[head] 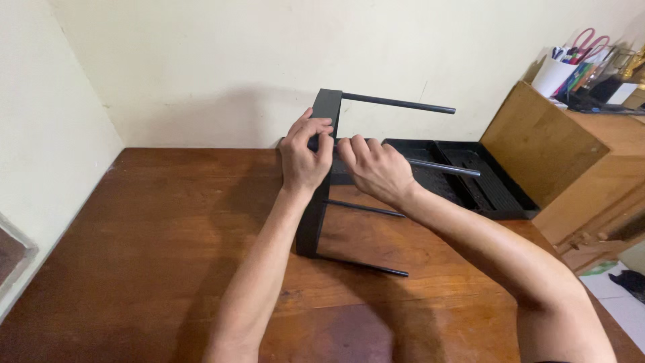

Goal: The person assembles a black plastic rack by inserting metal rods into the corners of perforated trays and stacking them. They align and secure each tray to form a multi-tiered structure on a wooden table.

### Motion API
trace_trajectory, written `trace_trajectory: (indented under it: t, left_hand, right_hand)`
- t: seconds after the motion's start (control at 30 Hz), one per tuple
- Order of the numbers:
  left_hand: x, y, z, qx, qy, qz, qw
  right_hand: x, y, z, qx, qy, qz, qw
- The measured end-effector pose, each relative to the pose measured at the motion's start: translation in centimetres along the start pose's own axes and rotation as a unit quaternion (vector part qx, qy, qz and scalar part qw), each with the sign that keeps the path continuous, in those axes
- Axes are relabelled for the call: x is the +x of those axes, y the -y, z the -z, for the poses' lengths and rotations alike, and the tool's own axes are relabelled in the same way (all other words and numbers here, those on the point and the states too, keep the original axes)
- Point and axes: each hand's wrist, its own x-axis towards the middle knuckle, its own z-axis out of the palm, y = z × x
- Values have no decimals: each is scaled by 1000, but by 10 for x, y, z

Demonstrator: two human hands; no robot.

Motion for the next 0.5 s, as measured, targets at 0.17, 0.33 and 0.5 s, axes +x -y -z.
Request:
trace_trajectory:
  t: [0.17, 0.33, 0.5]
  left_hand:
    - [0, 0, -6, 6, 14, -1, 1000]
    - [-2, 7, -2, 29, 13, -11, 999]
    - [3, 9, -4, 10, -1, -4, 1000]
  right_hand:
    - [31, -31, 9, 244, 287, -82, 923]
    - [25, -27, 11, 233, 121, -17, 965]
    - [-8, -9, -2, -47, -35, 5, 998]
